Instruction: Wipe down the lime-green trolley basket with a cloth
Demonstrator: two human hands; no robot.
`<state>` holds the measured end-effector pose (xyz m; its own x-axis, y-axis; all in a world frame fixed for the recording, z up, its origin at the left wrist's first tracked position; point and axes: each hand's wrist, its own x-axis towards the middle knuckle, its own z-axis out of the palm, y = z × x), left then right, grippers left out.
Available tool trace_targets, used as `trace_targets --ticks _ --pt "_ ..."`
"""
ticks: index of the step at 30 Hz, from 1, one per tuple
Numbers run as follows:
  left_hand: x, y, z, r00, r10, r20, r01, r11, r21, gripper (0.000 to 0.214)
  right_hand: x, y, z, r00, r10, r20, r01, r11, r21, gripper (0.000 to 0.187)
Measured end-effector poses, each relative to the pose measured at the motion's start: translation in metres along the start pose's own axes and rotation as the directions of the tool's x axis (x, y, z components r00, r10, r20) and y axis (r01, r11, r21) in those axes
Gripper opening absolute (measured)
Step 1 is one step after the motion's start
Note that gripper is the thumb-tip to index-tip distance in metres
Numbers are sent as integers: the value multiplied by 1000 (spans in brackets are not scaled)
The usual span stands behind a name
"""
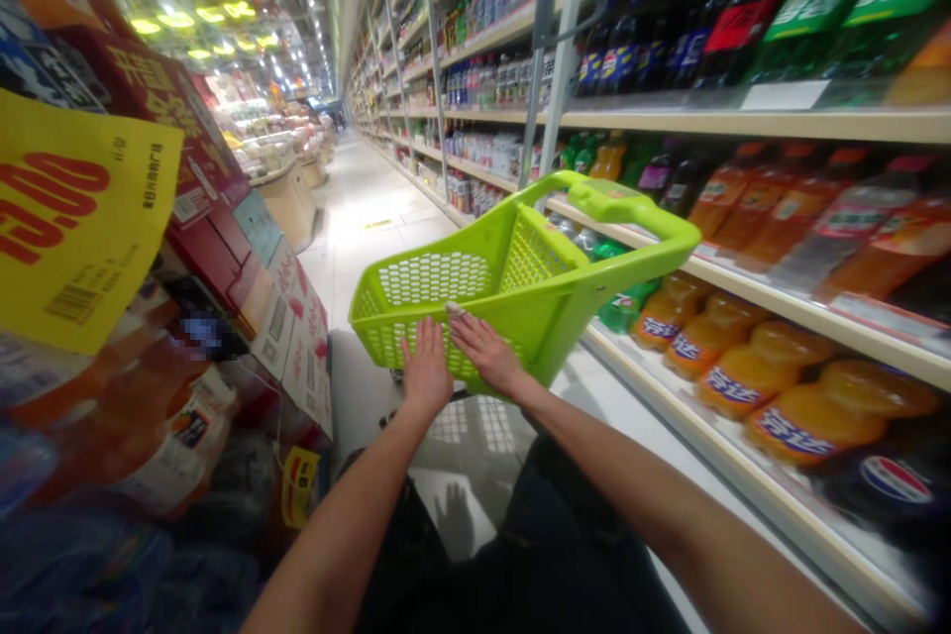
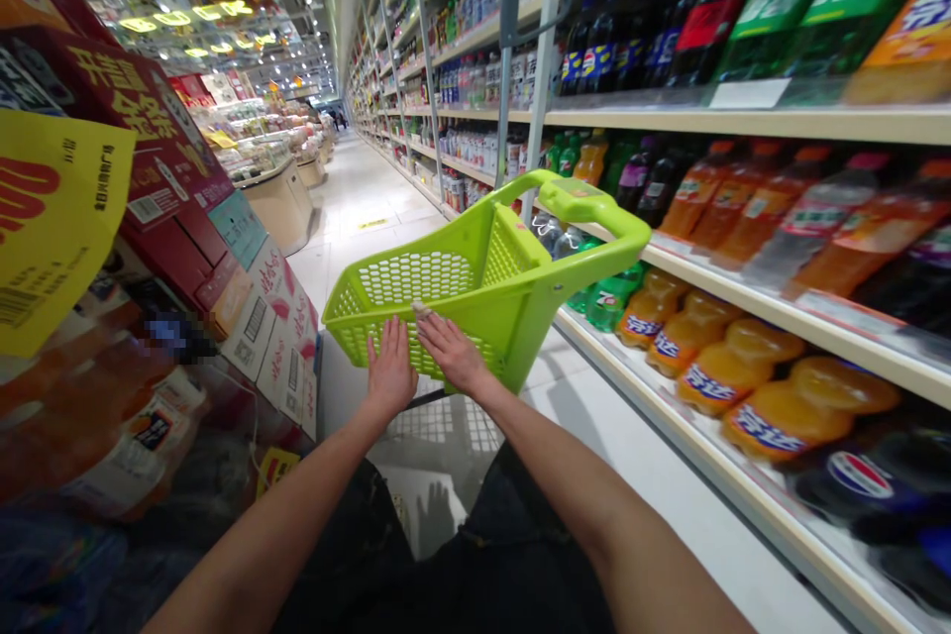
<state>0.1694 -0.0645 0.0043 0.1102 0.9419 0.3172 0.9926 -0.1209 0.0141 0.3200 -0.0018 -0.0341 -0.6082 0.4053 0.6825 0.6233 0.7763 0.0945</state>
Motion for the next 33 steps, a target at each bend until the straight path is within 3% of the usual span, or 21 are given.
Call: trace_targets --ticks 4,7,12,16,21,28,30,33 --pt "-4 11 5 998 64 -10 -64 998 15 73 -32 1 7 1000 -4 -4 4 1000 -21 38" --pt "-4 21 3 995 96 -11 -96 995 12 71 -43 -2 -2 1000 2 -28 -3 1000 -26 36" --pt "8 35 -9 998 67 -12 -67 998 -19 70 -24 -3 -40 984 62 -167 -73 996 -58 39" --pt "16 44 -14 998 51 -34 -51 999 -16 73 -4 16 -62 961 132 -242 -154 985 -77 39" --pt "13 61 -10 986 161 -40 -160 987 22 71 -27 39 -56 975 138 -171 -157 982 -105 39" --pt "4 81 1 964 264 -15 -263 964 32 68 -87 34 -50 984 174 -36 -177 973 -150 35" --pt "6 86 -1 960 279 -17 -278 960 31 68 -91 31 -59 983 169 -73 -177 976 -127 36" --pt "14 95 -9 959 283 -32 -282 959 20 70 -75 33 -86 954 185 -236 -216 970 -113 37"
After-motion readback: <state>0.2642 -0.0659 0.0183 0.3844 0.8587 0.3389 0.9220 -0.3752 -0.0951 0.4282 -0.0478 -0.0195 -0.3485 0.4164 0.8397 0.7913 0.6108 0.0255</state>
